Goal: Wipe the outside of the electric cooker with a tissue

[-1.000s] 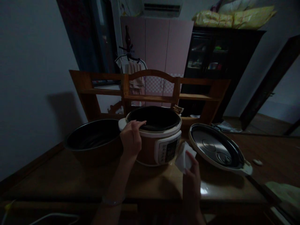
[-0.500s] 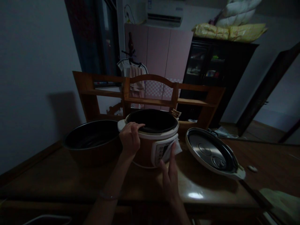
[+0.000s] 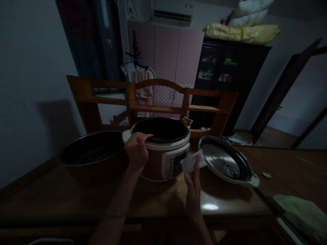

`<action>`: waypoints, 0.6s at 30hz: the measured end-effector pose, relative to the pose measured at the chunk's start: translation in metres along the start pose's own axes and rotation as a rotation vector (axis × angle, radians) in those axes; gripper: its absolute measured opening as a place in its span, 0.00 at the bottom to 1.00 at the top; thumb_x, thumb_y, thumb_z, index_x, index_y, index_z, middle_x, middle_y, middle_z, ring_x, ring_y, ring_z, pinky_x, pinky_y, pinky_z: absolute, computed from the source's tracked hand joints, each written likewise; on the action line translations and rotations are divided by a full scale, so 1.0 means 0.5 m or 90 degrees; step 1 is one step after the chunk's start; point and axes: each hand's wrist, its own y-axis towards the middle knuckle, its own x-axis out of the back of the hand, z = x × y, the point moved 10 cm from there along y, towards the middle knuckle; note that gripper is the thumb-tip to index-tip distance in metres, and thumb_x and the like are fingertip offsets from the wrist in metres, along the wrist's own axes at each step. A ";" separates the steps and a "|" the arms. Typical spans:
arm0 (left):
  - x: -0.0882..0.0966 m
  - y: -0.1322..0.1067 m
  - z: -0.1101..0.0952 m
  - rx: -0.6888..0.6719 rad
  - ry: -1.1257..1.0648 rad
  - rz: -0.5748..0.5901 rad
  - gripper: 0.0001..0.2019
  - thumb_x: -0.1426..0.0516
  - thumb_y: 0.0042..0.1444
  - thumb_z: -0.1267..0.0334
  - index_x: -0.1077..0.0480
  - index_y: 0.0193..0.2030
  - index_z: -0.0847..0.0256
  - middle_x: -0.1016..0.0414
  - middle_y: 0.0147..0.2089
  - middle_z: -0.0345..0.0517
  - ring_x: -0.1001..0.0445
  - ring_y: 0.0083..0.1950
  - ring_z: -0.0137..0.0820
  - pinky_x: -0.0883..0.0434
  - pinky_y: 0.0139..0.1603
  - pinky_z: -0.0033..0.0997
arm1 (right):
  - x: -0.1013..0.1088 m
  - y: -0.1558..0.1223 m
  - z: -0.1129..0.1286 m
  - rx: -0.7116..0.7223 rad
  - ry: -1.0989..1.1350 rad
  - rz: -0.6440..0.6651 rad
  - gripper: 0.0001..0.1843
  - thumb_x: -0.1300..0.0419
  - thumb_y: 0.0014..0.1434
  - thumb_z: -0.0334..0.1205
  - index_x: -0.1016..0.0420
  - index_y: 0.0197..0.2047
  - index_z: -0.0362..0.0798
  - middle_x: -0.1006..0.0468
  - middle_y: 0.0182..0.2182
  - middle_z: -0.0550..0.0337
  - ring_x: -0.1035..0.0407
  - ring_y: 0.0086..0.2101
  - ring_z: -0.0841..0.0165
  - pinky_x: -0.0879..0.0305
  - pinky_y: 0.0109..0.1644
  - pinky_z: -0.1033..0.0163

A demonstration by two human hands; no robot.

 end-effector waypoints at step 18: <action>0.046 0.012 -0.053 0.082 -0.056 0.021 0.20 0.54 0.72 0.54 0.22 0.48 0.57 0.19 0.50 0.45 0.23 0.54 0.37 0.30 0.58 0.41 | -0.074 -0.023 0.032 0.099 -0.120 0.155 0.40 0.50 0.71 0.43 0.69 0.78 0.52 0.64 0.76 0.57 0.66 0.74 0.56 0.56 0.75 0.42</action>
